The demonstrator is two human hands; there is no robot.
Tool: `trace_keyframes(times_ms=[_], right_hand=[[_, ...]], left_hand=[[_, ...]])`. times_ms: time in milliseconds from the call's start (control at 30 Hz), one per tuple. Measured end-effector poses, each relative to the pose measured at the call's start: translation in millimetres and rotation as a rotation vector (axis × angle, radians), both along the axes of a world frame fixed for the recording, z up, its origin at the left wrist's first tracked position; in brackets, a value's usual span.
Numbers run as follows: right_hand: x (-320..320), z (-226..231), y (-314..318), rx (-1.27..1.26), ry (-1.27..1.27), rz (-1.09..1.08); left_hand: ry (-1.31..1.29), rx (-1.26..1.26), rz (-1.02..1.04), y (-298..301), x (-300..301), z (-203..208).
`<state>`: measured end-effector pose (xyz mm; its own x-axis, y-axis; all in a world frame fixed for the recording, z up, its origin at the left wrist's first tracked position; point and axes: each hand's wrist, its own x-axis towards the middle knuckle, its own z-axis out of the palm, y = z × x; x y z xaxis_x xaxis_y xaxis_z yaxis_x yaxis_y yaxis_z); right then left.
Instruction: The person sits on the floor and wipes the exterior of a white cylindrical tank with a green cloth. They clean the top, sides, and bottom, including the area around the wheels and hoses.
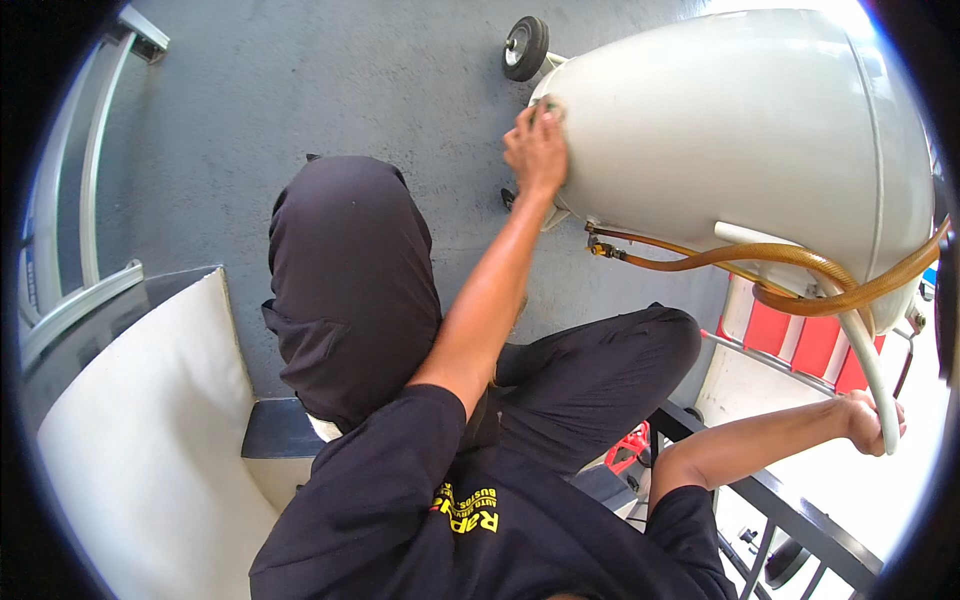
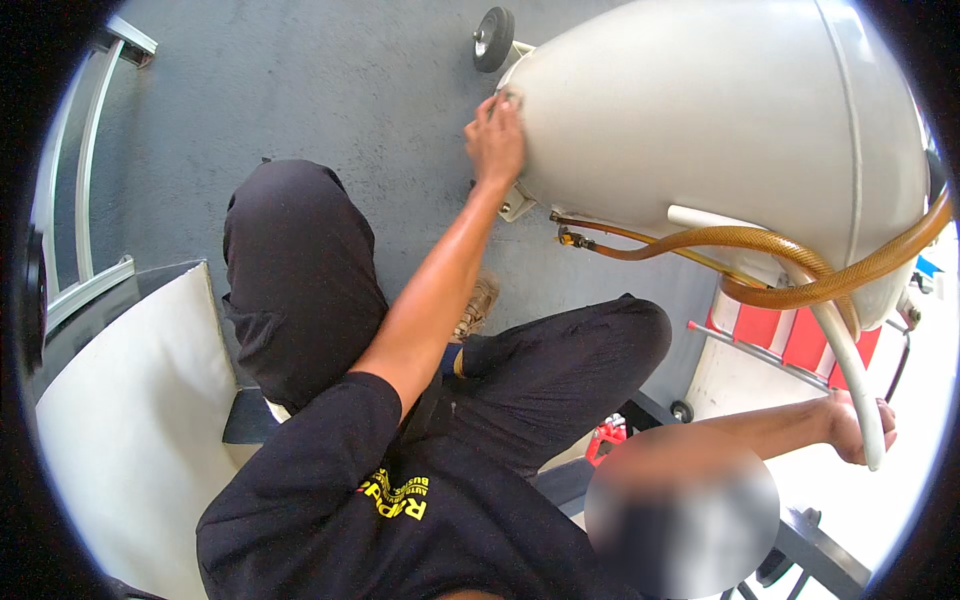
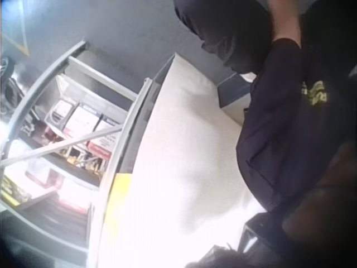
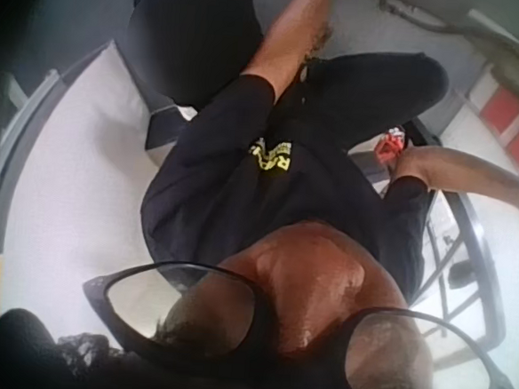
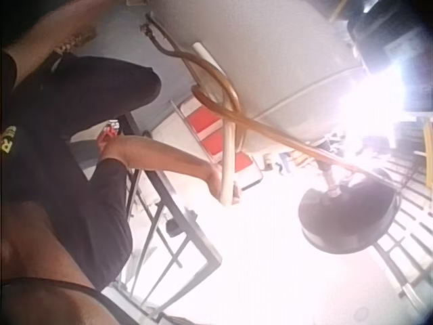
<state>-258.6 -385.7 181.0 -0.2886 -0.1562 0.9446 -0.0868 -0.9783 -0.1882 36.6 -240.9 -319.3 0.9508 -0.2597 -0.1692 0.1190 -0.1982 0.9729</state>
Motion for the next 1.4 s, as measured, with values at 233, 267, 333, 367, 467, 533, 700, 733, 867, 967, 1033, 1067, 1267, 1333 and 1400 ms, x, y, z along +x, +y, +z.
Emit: trace_keyframes(times_ms=[233, 267, 333, 367, 467, 533, 700, 733, 867, 967, 1033, 1067, 1267, 1333, 1400], right_hand=[[-18.9, 5.6, -12.8, -0.026, -0.045, -0.037], [-26.4, 7.1, -11.9, -0.027, -0.05, -0.012], [-32.3, 7.9, -14.3, -0.023, -0.068, 0.068], [-39.6, 11.6, -16.9, -0.035, -0.051, 0.037], [-36.5, 18.3, -21.0, -0.046, -0.026, 0.004], [-16.0, 13.1, -14.8, -0.016, -0.031, 0.016], [-48.3, 12.5, -16.2, -0.015, -0.014, -0.019], [-42.3, 12.9, -21.5, -0.019, -0.017, -0.013], [-36.7, 8.5, -49.5, -0.093, 0.03, 0.0], [-24.0, -5.1, -42.5, -0.049, 0.133, -0.084], [-18.6, -6.3, -44.5, -0.04, 0.222, -0.044], [-20.1, -6.4, -50.4, -0.003, 0.24, -0.037], [-6.8, -4.8, -41.4, 0.121, 0.264, -0.075], [3.3, -6.2, -28.7, 0.106, 0.25, -0.038], [34.9, -7.8, 1.5, 0.12, 0.17, -0.096]], left_hand=[[-0.389, -0.343, 0.081, -20.0, -12.4, 103.5], [-0.44, -0.38, 0.06, -18.7, -19.5, 128.1], [-0.473, -0.43, 0.036, -17.2, -24.4, 129.8], [-0.488, -0.44, 0.007, -16.9, -27.6, 118.2], [-0.307, -0.209, 0.074, -30.7, -24.5, 38.7], [0.028, -0.193, 0.038, -23.0, -13.8, -22.2], [0.799, -0.463, -0.1, -13.2, -32.9, -36.1], [0.933, -0.53, -0.122, -1.9, -16.9, -31.0], [0.656, -0.321, 0.022, -26.9, -8.8, -43.4], [0.07, -0.223, 0.051, -37.5, -31.1, 37.5], [-0.303, -0.357, 0.067, -41.3, -31.4, 107.9], [-0.477, -0.407, 0.06, -44.5, -33.4, 142.3], [-1.0, -0.627, -0.186, -32.0, -46.0, 285.5], [-0.999, -0.639, -0.273, -24.2, -17.2, 272.1], [-0.822, -0.719, -0.234, -19.6, 16.4, 240.6]])
